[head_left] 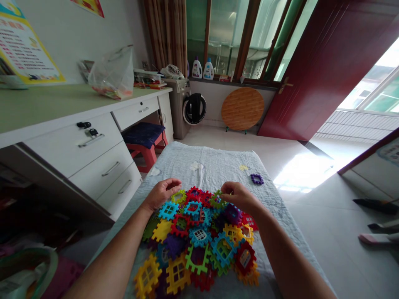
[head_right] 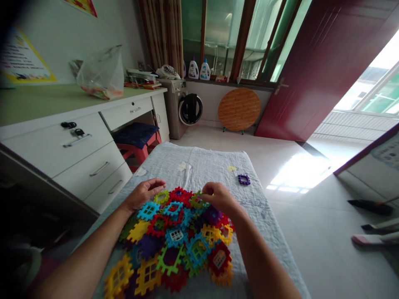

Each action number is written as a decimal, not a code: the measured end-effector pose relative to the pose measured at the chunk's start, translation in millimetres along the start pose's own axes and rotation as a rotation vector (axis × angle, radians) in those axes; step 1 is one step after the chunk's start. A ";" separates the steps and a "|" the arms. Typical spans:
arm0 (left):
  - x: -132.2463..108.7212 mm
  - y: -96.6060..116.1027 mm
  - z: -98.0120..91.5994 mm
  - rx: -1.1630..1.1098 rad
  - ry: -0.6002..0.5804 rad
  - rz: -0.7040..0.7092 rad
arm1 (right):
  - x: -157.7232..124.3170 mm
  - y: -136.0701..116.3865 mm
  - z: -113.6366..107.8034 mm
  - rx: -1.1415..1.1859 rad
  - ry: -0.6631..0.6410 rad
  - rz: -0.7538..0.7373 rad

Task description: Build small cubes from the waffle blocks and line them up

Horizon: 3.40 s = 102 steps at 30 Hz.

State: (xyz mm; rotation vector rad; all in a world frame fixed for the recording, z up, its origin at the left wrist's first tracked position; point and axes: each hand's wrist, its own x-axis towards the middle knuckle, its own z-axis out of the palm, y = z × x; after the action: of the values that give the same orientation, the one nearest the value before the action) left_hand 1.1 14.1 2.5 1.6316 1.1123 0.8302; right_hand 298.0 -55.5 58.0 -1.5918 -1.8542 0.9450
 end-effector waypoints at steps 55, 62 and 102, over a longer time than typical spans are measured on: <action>-1.6 23.8 -1.3 0.153 0.127 0.128 | -4.4 -7.1 -0.2 0.092 0.073 -0.101; -18.8 62.4 25.7 -0.239 -0.072 0.105 | -17.5 -46.9 34.5 0.017 0.083 -0.383; -0.8 1.6 -7.5 -0.167 0.012 -0.080 | 5.9 49.4 -12.3 -0.527 -0.032 -0.141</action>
State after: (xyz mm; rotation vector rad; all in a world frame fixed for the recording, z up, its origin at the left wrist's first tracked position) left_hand -5.5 15.7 6.3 1.4372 1.0799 0.8575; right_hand 337.1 -44.2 26.8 -1.7037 -2.3349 0.4377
